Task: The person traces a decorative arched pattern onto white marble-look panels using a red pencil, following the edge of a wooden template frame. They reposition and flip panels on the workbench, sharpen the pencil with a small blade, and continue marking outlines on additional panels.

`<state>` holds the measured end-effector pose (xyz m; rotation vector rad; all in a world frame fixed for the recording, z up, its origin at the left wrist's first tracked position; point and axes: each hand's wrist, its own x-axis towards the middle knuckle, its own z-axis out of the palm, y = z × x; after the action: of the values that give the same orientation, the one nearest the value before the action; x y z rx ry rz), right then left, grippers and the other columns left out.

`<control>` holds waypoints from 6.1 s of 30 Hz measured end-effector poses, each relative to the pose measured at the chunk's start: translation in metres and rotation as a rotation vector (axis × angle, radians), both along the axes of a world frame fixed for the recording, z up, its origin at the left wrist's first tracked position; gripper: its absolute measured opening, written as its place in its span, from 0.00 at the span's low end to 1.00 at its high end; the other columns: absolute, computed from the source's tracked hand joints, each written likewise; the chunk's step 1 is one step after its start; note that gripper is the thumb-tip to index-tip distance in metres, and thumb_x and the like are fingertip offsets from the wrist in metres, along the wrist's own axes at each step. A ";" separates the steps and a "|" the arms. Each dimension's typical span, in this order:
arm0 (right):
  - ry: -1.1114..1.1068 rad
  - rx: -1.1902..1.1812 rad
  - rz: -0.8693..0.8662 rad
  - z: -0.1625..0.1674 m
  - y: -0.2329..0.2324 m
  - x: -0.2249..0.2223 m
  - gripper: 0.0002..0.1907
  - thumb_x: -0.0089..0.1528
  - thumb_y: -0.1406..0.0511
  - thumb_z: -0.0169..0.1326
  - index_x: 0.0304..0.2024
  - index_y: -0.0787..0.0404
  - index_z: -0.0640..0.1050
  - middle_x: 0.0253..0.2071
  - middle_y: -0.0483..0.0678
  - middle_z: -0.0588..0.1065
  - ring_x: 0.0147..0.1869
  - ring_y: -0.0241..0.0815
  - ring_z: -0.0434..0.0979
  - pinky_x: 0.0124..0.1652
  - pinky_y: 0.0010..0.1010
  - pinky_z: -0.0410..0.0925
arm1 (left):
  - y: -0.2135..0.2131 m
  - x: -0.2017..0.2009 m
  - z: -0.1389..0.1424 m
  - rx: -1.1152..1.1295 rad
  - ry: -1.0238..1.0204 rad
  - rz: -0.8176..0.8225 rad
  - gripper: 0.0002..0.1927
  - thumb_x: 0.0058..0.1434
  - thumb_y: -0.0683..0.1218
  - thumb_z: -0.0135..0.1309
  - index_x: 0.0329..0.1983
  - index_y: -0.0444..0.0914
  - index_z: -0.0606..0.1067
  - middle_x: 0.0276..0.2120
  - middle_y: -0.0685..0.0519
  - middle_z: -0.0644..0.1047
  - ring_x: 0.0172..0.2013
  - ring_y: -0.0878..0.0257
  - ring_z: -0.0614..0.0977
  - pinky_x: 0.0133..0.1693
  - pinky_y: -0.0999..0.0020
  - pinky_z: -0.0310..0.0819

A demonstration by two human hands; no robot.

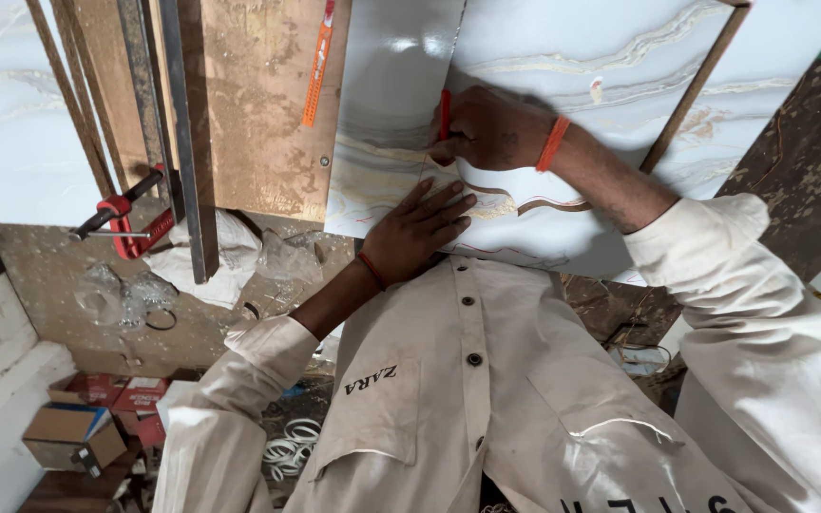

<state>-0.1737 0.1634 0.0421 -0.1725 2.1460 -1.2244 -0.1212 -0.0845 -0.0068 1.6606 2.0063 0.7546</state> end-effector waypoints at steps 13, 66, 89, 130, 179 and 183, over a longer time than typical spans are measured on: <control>0.159 -0.182 -0.531 -0.032 0.014 0.108 0.04 0.68 0.71 0.58 0.43 0.67 0.82 0.38 0.52 0.82 0.32 0.37 0.80 0.32 0.28 0.74 | -0.001 0.001 -0.004 0.038 -0.064 0.006 0.23 0.59 0.44 0.60 0.59 0.39 0.75 0.70 0.54 0.68 0.74 0.55 0.61 0.75 0.48 0.49; 0.191 -0.259 -0.635 -0.053 0.055 0.204 0.06 0.69 0.66 0.54 0.45 0.62 0.78 0.41 0.51 0.79 0.42 0.40 0.80 0.39 0.31 0.76 | 0.010 0.008 -0.005 0.004 -0.019 -0.012 0.24 0.53 0.46 0.65 0.55 0.38 0.79 0.65 0.53 0.74 0.71 0.54 0.66 0.72 0.49 0.54; 0.360 -0.355 -1.589 0.041 0.219 0.221 0.15 0.63 0.74 0.60 0.53 0.65 0.79 0.51 0.46 0.80 0.53 0.33 0.78 0.53 0.26 0.73 | 0.127 -0.160 0.126 -0.068 -0.732 1.023 0.25 0.63 0.45 0.56 0.65 0.40 0.71 0.59 0.46 0.78 0.58 0.55 0.80 0.61 0.57 0.75; 0.119 -0.662 -1.482 0.080 -0.085 0.156 0.26 0.66 0.73 0.49 0.68 0.65 0.69 0.62 0.54 0.73 0.64 0.47 0.75 0.60 0.42 0.70 | -0.235 -0.206 0.150 0.356 0.067 1.162 0.35 0.60 0.58 0.63 0.64 0.35 0.70 0.53 0.38 0.77 0.54 0.42 0.79 0.56 0.53 0.73; 0.075 0.250 -1.717 0.084 0.262 -0.008 0.32 0.61 0.51 0.68 0.53 0.73 0.79 0.31 0.54 0.74 0.36 0.46 0.70 0.36 0.37 0.65 | 0.275 -0.347 0.100 -0.220 -0.398 1.069 0.58 0.53 0.57 0.68 0.73 0.21 0.51 0.69 0.28 0.61 0.68 0.41 0.66 0.69 0.59 0.59; -0.010 -0.038 -1.795 0.074 0.286 -0.025 0.31 0.53 0.58 0.74 0.53 0.69 0.79 0.41 0.46 0.79 0.42 0.37 0.77 0.41 0.30 0.69 | 0.295 -0.334 0.107 -0.208 -0.241 1.214 0.46 0.54 0.57 0.71 0.61 0.20 0.65 0.59 0.26 0.69 0.61 0.36 0.69 0.60 0.51 0.65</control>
<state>-0.1987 0.4497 0.1165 2.0893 1.9386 -1.9646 -0.4555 0.2103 0.0999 0.0634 2.6525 0.9681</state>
